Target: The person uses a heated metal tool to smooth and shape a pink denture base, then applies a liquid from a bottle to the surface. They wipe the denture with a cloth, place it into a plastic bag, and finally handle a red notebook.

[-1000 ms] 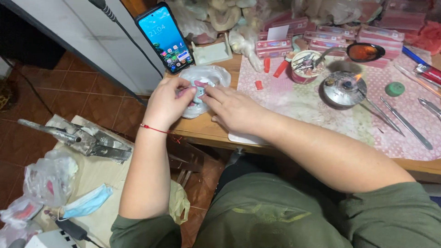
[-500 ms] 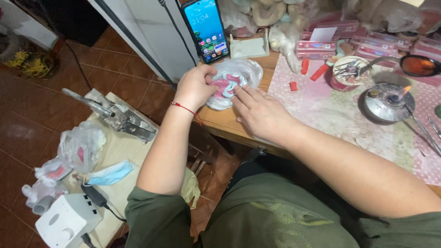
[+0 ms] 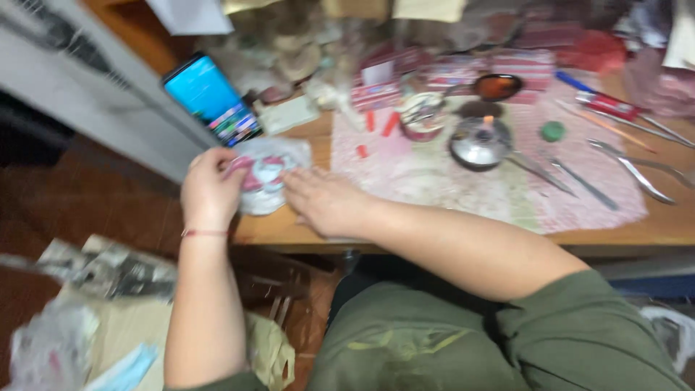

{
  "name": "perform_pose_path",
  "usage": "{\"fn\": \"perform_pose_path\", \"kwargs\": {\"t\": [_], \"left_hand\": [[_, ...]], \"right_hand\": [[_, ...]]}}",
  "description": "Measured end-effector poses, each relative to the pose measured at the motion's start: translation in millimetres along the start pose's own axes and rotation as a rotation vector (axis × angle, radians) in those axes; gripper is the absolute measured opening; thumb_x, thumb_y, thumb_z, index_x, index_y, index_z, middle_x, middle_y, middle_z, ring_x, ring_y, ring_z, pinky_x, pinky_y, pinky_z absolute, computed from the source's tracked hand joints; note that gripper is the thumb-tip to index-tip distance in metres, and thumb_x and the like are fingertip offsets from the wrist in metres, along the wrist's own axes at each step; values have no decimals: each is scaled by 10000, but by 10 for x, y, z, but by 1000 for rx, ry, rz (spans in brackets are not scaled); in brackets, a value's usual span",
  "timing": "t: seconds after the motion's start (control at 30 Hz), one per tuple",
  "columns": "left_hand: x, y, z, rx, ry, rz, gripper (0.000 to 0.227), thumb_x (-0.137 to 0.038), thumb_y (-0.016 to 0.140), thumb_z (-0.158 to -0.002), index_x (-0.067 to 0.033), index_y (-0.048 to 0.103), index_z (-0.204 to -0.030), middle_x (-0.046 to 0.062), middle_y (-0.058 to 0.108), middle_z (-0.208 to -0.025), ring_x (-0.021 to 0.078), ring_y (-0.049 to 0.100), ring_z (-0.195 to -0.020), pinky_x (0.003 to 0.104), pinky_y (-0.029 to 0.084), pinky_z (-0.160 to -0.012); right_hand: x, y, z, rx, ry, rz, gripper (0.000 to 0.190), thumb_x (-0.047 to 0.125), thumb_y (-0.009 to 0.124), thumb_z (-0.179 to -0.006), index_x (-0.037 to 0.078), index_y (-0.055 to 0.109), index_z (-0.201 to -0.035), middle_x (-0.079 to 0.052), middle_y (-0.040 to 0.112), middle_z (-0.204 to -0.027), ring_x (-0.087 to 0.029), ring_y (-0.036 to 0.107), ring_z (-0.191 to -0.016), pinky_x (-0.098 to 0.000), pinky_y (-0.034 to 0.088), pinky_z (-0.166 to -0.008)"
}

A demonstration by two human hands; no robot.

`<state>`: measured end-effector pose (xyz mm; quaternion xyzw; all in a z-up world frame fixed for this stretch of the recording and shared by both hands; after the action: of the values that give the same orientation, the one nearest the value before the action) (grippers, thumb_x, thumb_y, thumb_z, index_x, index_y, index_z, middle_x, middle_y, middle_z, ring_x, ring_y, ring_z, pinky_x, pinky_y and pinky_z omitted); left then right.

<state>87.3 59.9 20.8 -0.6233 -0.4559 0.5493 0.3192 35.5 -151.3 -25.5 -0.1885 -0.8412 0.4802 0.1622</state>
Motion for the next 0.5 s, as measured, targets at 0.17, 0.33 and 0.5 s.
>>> {"fn": "perform_pose_path", "kwargs": {"t": [0.17,0.33,0.5], "left_hand": [[-10,14,137,-133,-65,232,302,-197,688,-1011,-150,570,-1286,155,706,-1136,376,647,-1125,526,512,-913],[-706,-425,620,-774,460,915,314,184,367,-939,29,364,-1212,287,443,-1148,358,527,-978,416,571,-865],[-1488,94,777,-89,514,636,187,-52,627,-1000,-37,629,-1187,116,657,-1160,241,614,-1088,347,471,-1025]], "right_hand": [[-32,40,22,-24,33,-8,568,370,718,-907,23,625,-1347,-237,528,-1502,-418,528,-1384,-611,484,-1070],[-57,56,59,175,143,-1,731,496,647,-939,108,453,-1529,-147,236,-1698,-363,289,-1555,-570,314,-1214],[367,-1452,607,-185,98,13,386,166,454,-1016,-53,609,-1294,-239,625,-1361,-403,554,-1345,-496,443,-1111]]}}
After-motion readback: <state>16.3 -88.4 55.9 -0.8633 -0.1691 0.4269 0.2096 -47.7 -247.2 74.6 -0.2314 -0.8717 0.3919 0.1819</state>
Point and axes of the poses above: each hand's wrist, its own z-axis away from the middle knuckle, its own y-axis out of the palm, x = y × z, the point moved 6 cm from there along -z, towards the middle knuckle
